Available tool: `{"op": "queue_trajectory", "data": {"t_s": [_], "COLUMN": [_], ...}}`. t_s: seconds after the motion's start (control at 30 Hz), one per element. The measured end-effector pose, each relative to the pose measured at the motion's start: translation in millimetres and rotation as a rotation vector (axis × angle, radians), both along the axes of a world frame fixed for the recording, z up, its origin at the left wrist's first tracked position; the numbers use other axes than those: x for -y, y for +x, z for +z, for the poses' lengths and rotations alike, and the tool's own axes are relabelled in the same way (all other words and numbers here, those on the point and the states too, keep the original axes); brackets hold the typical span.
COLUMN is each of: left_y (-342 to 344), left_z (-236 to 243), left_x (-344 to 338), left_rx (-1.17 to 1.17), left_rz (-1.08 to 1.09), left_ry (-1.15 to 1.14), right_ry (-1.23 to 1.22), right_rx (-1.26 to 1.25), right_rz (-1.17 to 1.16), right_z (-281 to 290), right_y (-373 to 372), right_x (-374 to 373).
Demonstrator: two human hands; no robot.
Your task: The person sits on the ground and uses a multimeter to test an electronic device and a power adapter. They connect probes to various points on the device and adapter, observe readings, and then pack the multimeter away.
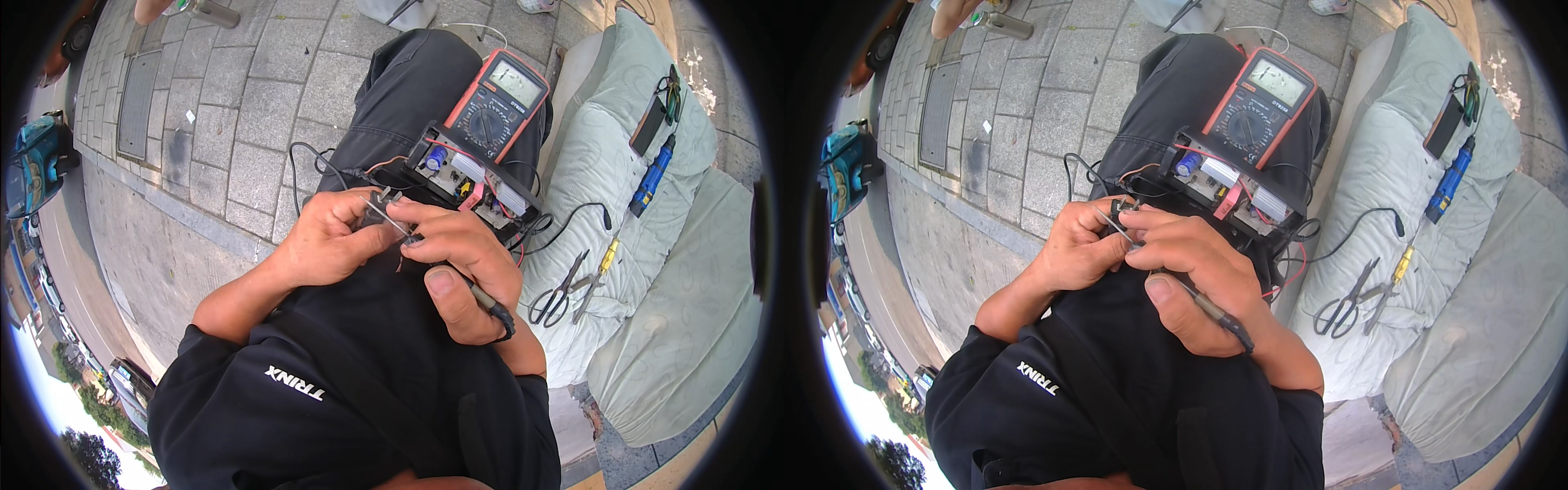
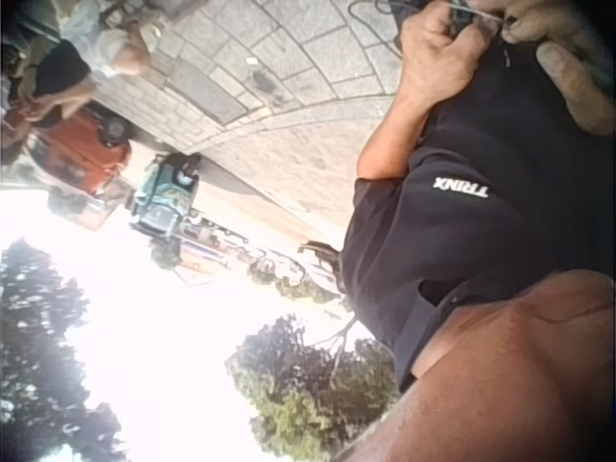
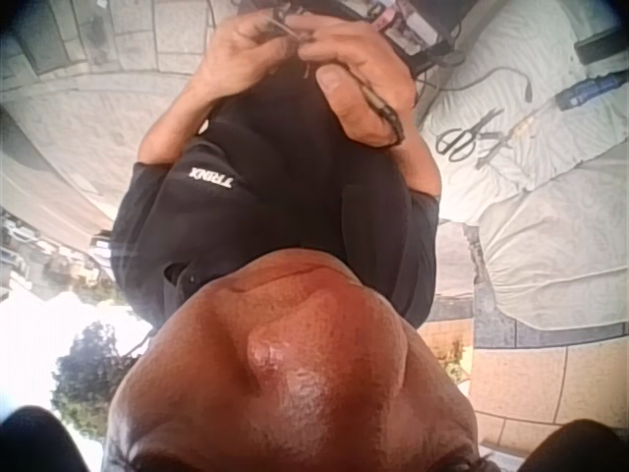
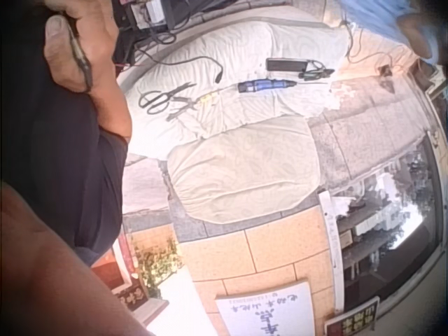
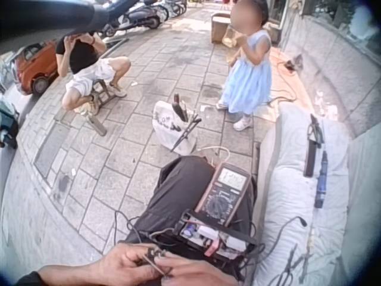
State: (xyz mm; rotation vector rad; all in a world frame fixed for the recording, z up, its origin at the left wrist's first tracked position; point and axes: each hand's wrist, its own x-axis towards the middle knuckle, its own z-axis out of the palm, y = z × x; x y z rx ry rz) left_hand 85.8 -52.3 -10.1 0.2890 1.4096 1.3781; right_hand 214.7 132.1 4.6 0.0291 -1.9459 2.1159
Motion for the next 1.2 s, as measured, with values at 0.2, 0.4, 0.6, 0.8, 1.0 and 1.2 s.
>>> {"op": "queue_trajectory", "data": {"t_s": [0.2, 0.4, 0.6, 0.8, 1.0, 1.2], "left_y": [2, -14, -4, -7, -3, 2], "left_z": [-12, -13, -21, -10, -9, -14], "left_x": [0, -12, -20, -18, -18, -17], "left_rx": [-0.104, 0.011, -0.104, 0.002, 0.019, 0.049], "left_rz": [-0.061, -0.118, -0.042, -0.116, -0.092, -0.049], "left_ry": [0.132, 0.228, 0.196, -0.038, -0.062, -0.046], "right_ry": [0.034, 0.227, 0.254, 0.265, 0.362, 0.383], "right_rx": [-0.064, -0.143, -0.127, 0.062, 0.05, -0.053], "right_rz": [0.107, 0.208, 0.04, -0.263, -0.121, -0.129], "right_z": [9, 12, 14, 20, 14, 11], "right_y": [-15, -20, -19, 5, 4, -1], "right_x": [6, 2, -8, -19, -12, -5]}}
